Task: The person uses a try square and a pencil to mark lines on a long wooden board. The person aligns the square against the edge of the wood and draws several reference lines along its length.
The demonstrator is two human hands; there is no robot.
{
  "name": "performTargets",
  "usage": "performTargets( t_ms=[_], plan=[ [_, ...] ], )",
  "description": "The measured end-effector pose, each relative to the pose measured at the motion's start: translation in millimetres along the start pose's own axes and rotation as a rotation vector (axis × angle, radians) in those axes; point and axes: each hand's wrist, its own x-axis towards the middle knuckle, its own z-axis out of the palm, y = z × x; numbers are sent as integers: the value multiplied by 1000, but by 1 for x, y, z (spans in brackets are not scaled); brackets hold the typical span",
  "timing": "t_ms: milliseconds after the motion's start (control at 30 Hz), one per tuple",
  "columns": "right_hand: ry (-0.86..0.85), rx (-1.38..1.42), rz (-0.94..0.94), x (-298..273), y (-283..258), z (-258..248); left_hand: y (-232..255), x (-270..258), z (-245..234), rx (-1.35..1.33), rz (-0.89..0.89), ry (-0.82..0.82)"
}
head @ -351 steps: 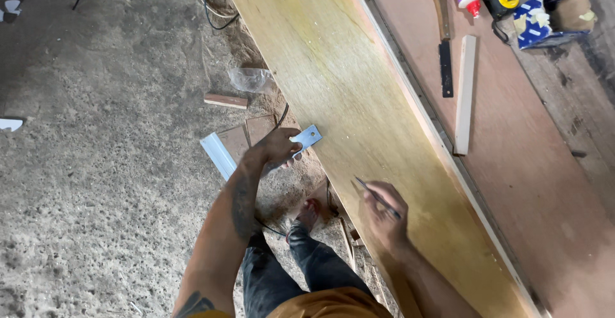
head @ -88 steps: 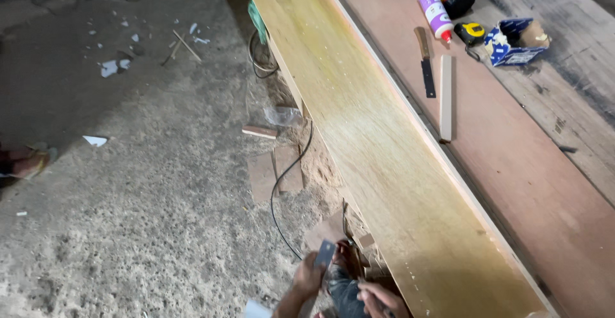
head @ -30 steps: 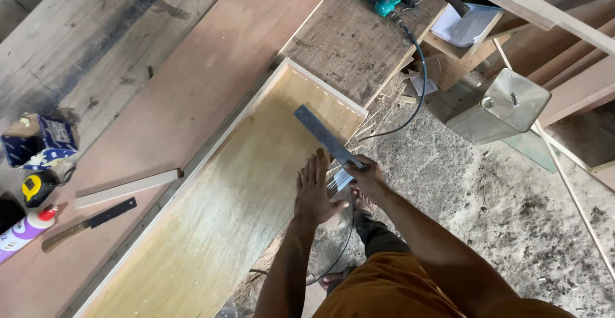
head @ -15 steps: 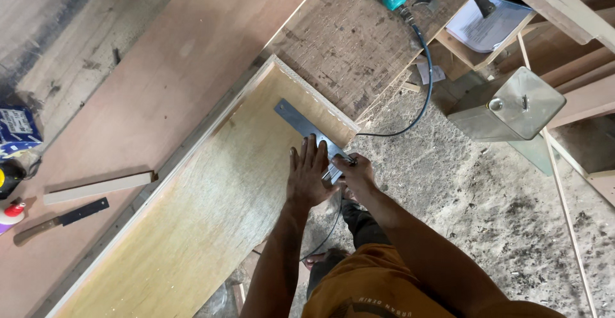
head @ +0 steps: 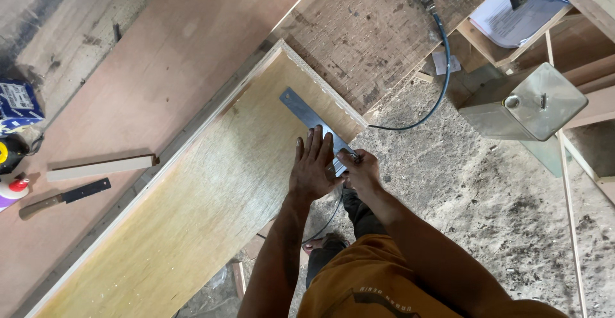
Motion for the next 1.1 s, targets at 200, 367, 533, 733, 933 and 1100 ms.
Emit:
performTargets(
  t_ms=[200,367,533,733,933,1100],
  plan=[
    [5,-39,-34,-3,-8,-2,1,5,-3,-59,-3,5],
    [-16,13,3,5,-4,-5,4,7,-3,-36,-21,-31],
    [-51,20,7,7,-7,-4,4,6,-11,-59,-24,-50],
    [-56,42,3,11,6,-3,2,2,-7,-65,-20,-57],
    [-43,32,-6,10,6,-4,3,3,-6,-55,-40,-46],
    [-45,13,8,-1,-13,-3,6,3,-9,-72,-35,-44]
  ],
)
